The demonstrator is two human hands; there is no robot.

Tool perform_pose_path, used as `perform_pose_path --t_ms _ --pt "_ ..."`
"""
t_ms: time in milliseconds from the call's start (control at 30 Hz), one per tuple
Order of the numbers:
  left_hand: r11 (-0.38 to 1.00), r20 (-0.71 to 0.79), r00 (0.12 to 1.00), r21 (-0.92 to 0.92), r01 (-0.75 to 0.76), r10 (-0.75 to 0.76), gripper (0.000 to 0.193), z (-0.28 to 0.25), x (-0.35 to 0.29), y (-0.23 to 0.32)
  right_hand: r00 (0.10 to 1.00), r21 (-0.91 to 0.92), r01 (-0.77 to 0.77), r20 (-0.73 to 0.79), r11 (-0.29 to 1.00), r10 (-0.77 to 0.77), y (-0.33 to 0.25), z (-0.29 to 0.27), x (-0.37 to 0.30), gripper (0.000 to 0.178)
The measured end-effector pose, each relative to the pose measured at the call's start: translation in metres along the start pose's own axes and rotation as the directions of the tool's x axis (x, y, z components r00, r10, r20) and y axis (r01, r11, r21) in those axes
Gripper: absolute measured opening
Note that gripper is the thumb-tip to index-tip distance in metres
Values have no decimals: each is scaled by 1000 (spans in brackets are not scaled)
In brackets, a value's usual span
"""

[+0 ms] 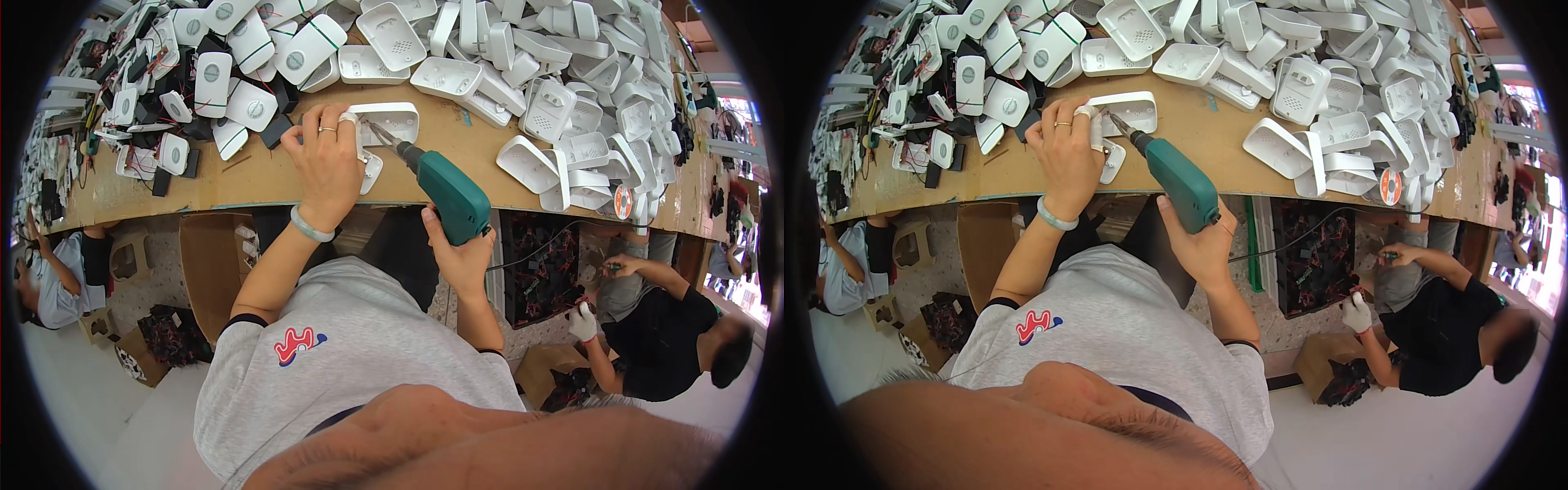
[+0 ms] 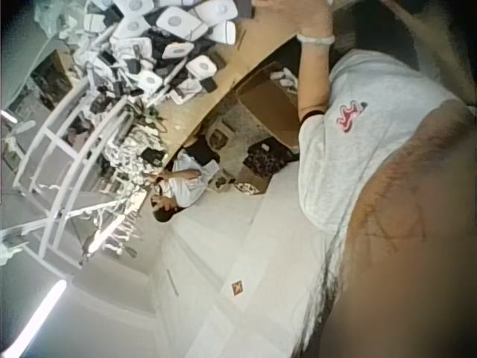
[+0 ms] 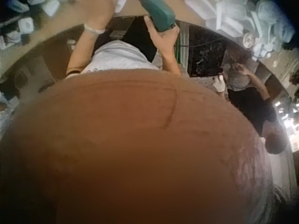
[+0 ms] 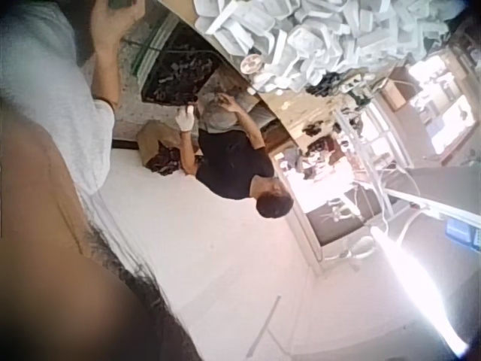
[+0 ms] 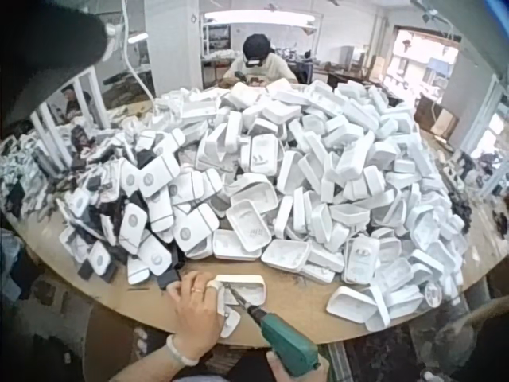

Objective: Assemble electronic components into plastic housings using a soldering tool at a workbench.

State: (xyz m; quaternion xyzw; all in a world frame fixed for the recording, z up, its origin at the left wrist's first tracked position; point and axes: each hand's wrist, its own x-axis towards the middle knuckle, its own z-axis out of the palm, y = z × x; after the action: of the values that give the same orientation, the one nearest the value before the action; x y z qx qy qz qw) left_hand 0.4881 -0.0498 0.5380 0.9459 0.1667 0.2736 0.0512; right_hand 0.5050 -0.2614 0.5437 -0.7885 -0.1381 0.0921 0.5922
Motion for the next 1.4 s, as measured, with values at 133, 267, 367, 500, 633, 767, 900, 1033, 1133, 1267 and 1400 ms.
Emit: perform_pose_path --t_ms 133,267,367,500,633,767,900,1033,1133,1267,1400 --pt "1000 9 1000 1 1 -1 27 0 0 -1 1000 20 15 -1 1000 -15 1 -4 -5 13" --pt "1000 19 1000 -4 0 0 28 -1 0 0 1000 60 -14 2 998 14 2 -8 -11 15" --pt "1000 45 999 -20 7 -6 30 -3 0 1 1000 49 -17 -9 999 17 -3 -11 -16 16" --pt "1000 30 1000 -4 4 -4 32 -1 -1 -1 987 162 -143 -50 976 152 -11 -14 -22 15" --pt "1000 6 1000 -27 8 -7 34 0 0 -1 980 230 -173 -57 958 191 -20 -17 -25 13" --pt "999 20 1000 -47 20 -19 31 -2 -2 -3 981 252 -155 -74 955 178 -24 -18 -28 14" --pt "977 117 988 -178 122 -102 23 -10 -7 -7 975 288 -148 -119 946 189 -29 -20 -33 16" --pt "913 138 979 -360 191 -150 18 -30 -24 -25 967 319 -116 -178 941 180 -38 -22 -38 20" --pt "741 255 924 -553 380 -284 10 -67 -53 -48 971 339 -19 -219 941 98 -42 -27 -40 22" --pt "64 628 628 -681 729 -459 20 -119 -116 -123 953 280 41 -300 959 47 -46 -28 -37 19" --pt "-54 666 414 -563 824 -620 29 -134 -227 -224 962 269 71 -272 961 5 -55 -16 -33 19"
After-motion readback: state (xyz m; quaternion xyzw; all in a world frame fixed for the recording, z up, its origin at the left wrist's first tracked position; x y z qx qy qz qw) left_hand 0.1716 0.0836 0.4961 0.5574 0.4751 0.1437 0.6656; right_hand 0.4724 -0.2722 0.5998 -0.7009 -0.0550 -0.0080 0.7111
